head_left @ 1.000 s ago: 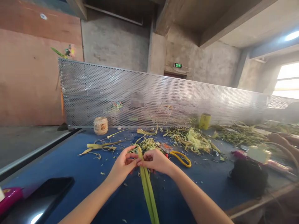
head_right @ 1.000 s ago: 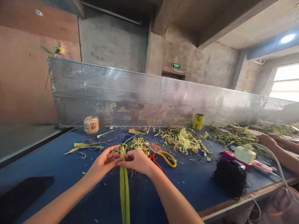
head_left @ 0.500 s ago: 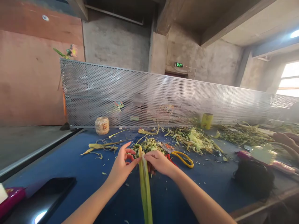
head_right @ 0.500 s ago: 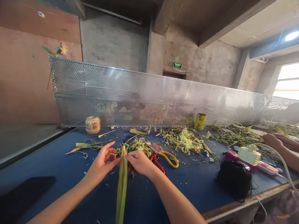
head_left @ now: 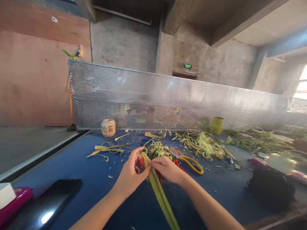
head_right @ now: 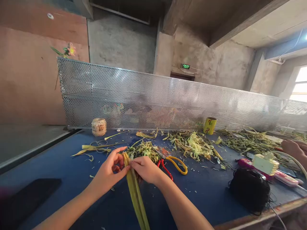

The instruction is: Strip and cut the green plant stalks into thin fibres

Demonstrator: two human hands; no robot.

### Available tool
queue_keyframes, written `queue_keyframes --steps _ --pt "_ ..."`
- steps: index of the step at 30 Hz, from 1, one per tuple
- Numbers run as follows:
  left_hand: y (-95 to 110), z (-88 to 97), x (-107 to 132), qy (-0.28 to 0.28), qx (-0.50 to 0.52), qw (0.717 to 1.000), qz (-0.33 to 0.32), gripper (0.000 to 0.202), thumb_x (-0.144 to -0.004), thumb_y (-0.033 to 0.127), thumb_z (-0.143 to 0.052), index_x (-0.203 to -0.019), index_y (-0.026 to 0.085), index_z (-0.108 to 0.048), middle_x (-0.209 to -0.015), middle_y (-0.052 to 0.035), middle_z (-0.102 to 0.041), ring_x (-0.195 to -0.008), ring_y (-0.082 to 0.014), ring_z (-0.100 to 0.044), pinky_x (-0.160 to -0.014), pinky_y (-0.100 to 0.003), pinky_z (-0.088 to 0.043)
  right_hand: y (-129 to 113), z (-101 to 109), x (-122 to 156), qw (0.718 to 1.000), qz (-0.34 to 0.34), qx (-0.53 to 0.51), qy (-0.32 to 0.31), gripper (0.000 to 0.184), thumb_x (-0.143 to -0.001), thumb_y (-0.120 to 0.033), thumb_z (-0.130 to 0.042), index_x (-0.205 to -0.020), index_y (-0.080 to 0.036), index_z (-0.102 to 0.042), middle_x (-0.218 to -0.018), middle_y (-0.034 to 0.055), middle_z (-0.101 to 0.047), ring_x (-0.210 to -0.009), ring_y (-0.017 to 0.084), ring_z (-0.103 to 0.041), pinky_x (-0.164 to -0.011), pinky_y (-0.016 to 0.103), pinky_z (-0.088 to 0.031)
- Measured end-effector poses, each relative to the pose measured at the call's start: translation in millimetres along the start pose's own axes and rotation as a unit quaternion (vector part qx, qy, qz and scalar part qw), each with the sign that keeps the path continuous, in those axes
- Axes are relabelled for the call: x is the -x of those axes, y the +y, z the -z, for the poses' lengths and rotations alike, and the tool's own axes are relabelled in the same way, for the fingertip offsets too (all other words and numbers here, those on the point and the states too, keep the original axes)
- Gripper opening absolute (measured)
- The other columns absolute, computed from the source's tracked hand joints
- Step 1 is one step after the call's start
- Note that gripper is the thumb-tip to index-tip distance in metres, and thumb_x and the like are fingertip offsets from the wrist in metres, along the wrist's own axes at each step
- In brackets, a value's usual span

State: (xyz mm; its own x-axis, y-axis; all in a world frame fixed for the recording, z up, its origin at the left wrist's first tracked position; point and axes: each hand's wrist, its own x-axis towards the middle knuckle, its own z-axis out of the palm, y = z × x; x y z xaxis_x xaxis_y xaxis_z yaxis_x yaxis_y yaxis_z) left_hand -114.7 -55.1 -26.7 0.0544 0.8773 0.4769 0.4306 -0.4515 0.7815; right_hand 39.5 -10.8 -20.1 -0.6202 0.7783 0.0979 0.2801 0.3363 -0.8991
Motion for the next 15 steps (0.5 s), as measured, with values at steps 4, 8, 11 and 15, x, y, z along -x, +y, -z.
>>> queue_keyframes --steps 4,8,11,15 --pt "-3.2 0.6 0.7 0.036 -0.040 0.998 -0.026 0.050 -0.072 0.026 -0.051 -0.118 0.022 -0.032 -0.073 0.0029 -0.040 -0.058 -0.0092 -0.043 -0.048 -0.021 -0.040 -4.1 1.6 1.0 0.999 -0.002 0.030 0.026 0.026 -0.078 -0.029 -0.040 -0.054 -0.018 -0.041 -0.043 -0.0053 -0.043 -0.033 0.006 -0.041 -0.033 0.017 -0.034" --pt "-1.8 -1.3 3.1 -0.003 -0.100 0.991 -0.085 0.046 -0.076 0.018 -0.043 -0.120 0.023 -0.030 -0.075 0.0017 -0.047 -0.061 -0.0106 -0.047 -0.054 -0.024 -0.041 -5.3 -2.9 2.7 0.998 -0.008 0.053 0.023 0.022 -0.075 -0.022 -0.040 -0.053 -0.018 -0.040 -0.042 -0.0057 -0.042 -0.033 0.006 -0.040 -0.032 0.017 -0.033" --pt "1.0 -3.2 4.7 -0.037 -0.099 0.991 -0.080 0.044 -0.077 0.016 -0.040 -0.119 0.022 -0.030 -0.073 0.0017 -0.049 -0.061 -0.0113 -0.048 -0.058 -0.025 -0.041 -5.5 -5.8 3.9 0.998 0.000 0.059 0.013 0.022 -0.075 -0.021 -0.038 -0.053 -0.019 -0.039 -0.041 -0.0059 -0.039 -0.034 0.007 -0.040 -0.033 0.017 -0.033" --pt "2.8 -4.0 5.4 -0.041 -0.070 0.996 -0.034 0.039 -0.077 0.025 -0.044 -0.114 0.020 -0.034 -0.061 0.0053 -0.040 -0.055 -0.0112 -0.043 -0.054 -0.025 -0.039 -6.7 -4.1 4.5 0.997 0.025 0.071 0.030 0.025 -0.077 -0.024 -0.037 -0.052 -0.019 -0.035 -0.043 -0.0056 -0.037 -0.035 0.007 -0.042 -0.033 0.016 -0.032"
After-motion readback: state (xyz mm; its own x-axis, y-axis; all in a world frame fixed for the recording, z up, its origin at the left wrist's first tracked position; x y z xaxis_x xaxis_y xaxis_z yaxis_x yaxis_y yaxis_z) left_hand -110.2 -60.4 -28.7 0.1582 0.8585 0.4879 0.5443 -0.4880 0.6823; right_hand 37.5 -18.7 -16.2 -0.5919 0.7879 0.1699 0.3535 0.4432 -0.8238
